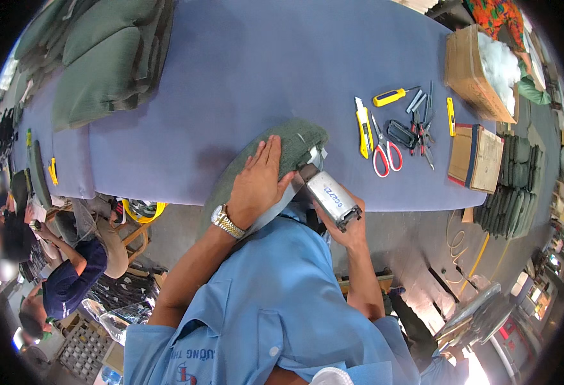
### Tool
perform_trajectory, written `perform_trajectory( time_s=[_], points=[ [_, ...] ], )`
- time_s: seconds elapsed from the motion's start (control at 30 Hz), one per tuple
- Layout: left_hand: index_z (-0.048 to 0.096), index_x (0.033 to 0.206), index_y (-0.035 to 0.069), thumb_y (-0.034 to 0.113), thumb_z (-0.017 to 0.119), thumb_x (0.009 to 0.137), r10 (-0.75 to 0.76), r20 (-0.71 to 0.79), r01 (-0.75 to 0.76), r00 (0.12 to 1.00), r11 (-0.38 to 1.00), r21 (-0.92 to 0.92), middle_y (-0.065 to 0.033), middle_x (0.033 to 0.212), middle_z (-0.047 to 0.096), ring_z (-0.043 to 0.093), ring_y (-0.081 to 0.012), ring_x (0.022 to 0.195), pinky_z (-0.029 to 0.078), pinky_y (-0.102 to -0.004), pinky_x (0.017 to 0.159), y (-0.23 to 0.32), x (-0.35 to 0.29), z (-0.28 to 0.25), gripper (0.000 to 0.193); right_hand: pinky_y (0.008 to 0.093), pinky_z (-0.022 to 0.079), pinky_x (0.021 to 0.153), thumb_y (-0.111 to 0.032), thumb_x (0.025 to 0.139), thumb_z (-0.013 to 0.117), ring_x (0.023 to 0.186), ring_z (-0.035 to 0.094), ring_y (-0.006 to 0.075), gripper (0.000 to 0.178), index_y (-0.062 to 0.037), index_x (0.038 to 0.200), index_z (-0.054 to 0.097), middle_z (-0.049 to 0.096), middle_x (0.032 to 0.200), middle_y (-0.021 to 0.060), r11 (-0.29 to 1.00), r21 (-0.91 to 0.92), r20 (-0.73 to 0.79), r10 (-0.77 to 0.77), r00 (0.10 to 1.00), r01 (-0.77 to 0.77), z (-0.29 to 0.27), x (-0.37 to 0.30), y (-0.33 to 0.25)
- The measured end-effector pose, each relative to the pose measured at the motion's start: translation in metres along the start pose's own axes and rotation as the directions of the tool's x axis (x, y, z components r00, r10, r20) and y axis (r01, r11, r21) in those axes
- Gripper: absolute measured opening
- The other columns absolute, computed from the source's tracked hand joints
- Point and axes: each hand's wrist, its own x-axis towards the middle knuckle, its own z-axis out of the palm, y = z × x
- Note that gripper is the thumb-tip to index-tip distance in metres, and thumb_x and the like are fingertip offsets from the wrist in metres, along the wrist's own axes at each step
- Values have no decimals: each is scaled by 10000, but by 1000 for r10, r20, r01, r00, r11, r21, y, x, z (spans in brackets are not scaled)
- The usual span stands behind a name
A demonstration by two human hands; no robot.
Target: The person assembles green fabric cushions by folding fabric over foam inserts and securing edges with a staple gun. They repeatedly trim excess fabric with a utility knife and reposition the cushion to staple different sides, stacking finished units on the table.
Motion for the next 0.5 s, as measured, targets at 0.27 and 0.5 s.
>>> perform_trajectory(
  time_s=[0.27, 0.5],
  points=[
    [262, 1569, -68, 191, 702, 905, 17, 7, -17, 1000, 1000, -12, -282, 1552, 432, 424, -438, 1447, 392, -453, 1183, -2, -4, 0, 837, 301, 568, 826, -75, 828, 822, 905, 733, 161, 354, 16, 1147, 698, 768, 994, 101, 999, 23, 148, 45, 988, -49, -1, 7, 3],
    [279, 1564, -55, 163, 733, 878, -34, 20, 34, 999, 999, 9, -257, 1566, 425, 410, -422, 1460, 391, -457, 1188, 9, 1, -1, 850, 410, 554, 845, -172, 729, 870, 948, 719, 370, 643, 10, 1298, 632, 732, 1121, 164, 987, -163, 73, 2, 997, 10, 1, -10, 39]
  ],
)
